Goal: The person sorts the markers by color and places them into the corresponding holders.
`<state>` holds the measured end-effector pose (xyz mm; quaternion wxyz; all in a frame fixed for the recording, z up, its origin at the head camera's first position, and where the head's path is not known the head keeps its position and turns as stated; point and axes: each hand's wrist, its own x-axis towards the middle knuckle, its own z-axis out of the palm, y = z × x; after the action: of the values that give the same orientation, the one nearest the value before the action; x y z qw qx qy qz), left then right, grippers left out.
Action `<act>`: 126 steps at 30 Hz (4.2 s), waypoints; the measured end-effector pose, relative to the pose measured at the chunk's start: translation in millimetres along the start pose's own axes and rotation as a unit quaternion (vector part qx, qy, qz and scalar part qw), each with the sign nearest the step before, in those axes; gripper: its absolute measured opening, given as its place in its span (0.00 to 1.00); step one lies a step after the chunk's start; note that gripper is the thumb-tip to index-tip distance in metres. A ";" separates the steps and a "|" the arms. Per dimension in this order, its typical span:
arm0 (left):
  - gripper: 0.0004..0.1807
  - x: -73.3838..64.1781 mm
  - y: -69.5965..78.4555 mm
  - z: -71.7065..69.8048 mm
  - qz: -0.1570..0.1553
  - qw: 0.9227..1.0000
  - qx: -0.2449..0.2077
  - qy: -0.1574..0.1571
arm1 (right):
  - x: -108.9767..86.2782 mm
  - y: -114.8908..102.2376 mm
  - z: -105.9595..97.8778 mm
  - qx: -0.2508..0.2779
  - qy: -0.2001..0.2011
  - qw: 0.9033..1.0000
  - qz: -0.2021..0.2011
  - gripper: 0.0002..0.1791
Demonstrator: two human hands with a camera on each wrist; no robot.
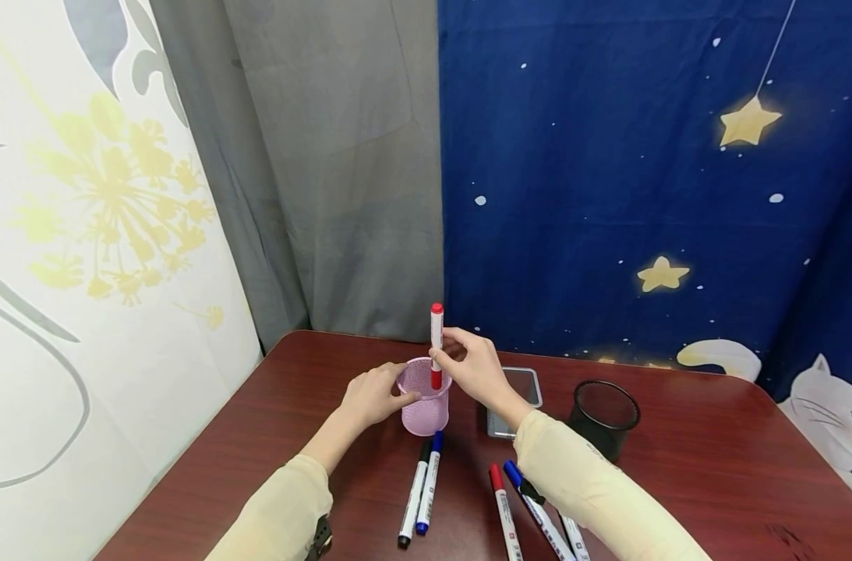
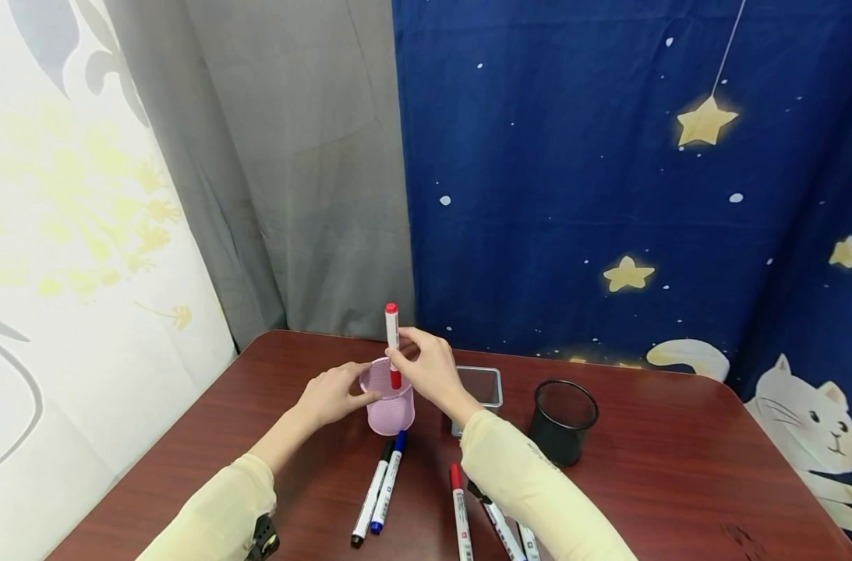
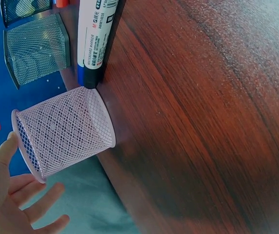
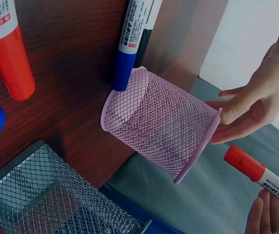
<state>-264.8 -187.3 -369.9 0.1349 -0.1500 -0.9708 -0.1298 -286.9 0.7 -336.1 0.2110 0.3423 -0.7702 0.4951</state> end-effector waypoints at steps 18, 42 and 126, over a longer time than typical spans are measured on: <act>0.33 -1.4 1.1 -1.4 -0.005 1.000 0.000 -0.005 | 4.0 8.7 5.6 -0.003 0.008 0.999 0.031 0.14; 0.33 -2.8 1.9 -0.3 -0.002 1.000 0.001 -0.002 | -4.3 23.9 16.4 -0.041 0.008 0.998 0.043 0.14; 0.32 -2.1 1.2 0.5 -0.008 1.000 -0.013 0.003 | -153.4 37.1 -76.0 -0.224 -0.262 0.887 -0.309 0.14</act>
<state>-262.6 -186.5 -370.8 0.1348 -0.1435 -0.9697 -0.1445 -211.5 128.6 -428.9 0.2148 0.6237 -0.7432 0.1120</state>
